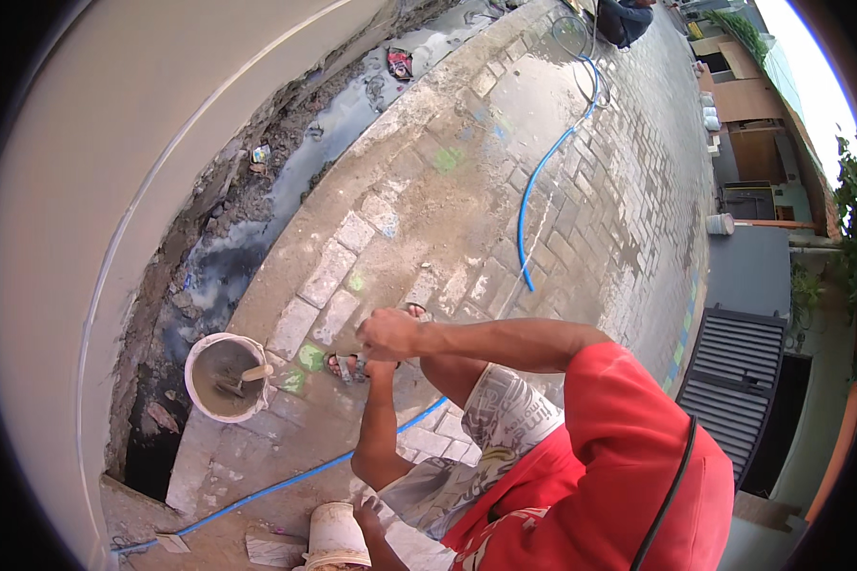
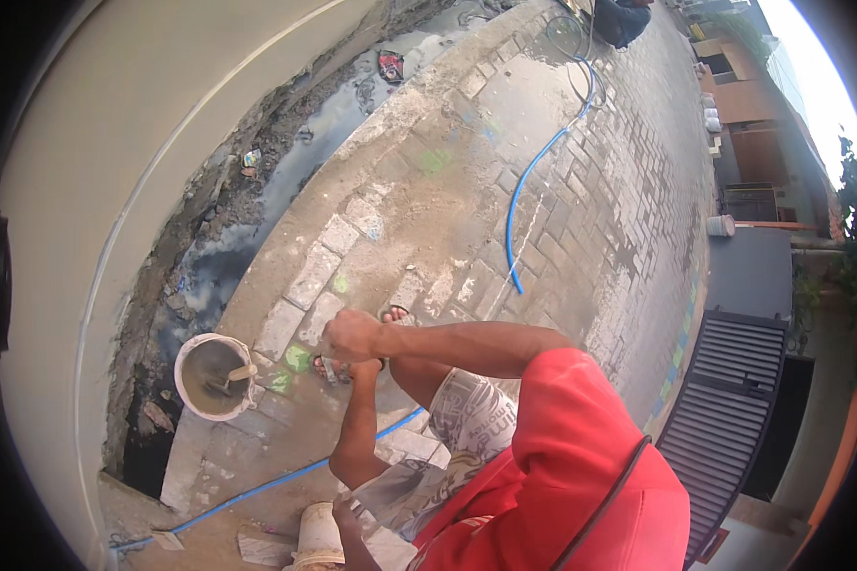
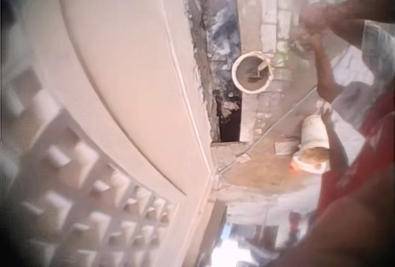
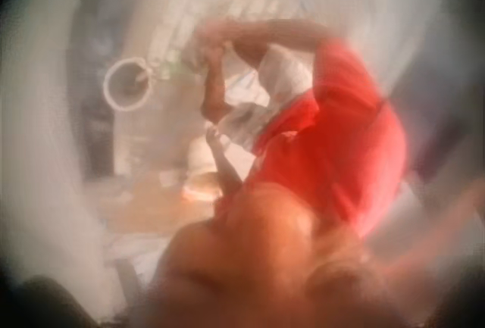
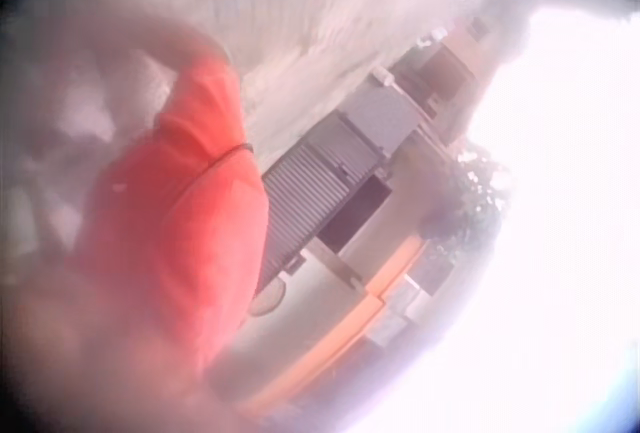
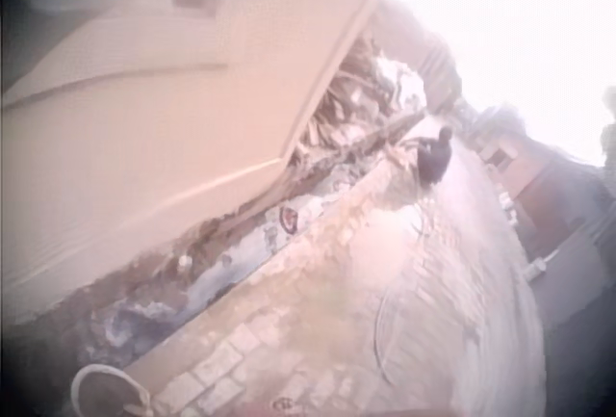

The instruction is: The person scoops wet cement from a bucket with a trowel and spreads it along a low wall or ledge. They repeatedly apply and smooth the cement, then walk into a cluttered room carrying a bag and bucket.

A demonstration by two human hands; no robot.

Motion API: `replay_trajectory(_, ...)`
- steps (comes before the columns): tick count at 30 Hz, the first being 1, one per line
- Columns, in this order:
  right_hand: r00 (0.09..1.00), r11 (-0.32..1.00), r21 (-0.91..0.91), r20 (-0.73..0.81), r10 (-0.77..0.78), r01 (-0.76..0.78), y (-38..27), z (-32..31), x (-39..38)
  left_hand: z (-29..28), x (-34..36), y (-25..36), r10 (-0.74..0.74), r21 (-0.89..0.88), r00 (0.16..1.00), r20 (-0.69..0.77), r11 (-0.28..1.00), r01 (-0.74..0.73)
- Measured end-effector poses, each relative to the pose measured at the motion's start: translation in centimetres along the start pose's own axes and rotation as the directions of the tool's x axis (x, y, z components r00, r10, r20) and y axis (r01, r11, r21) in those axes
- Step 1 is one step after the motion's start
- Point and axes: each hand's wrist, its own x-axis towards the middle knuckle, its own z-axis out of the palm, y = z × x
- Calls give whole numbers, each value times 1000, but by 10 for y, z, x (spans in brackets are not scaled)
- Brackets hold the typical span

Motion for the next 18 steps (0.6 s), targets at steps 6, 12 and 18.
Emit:
replay_trajectory(6,786,808,87,-192,588,-583,215,-60,-247,15,-66,-12,89,0,996,-29,996,-89)
replay_trajectory(12,689,720,384,-242,683,-578,339,90,-487,81,-96,-103,137,79,980,-142,989,-127)
replay_trajectory(18,777,730,387,-54,627,-563,421,271,-725,162,-146,-186,132,607,985,-112,794,-38)
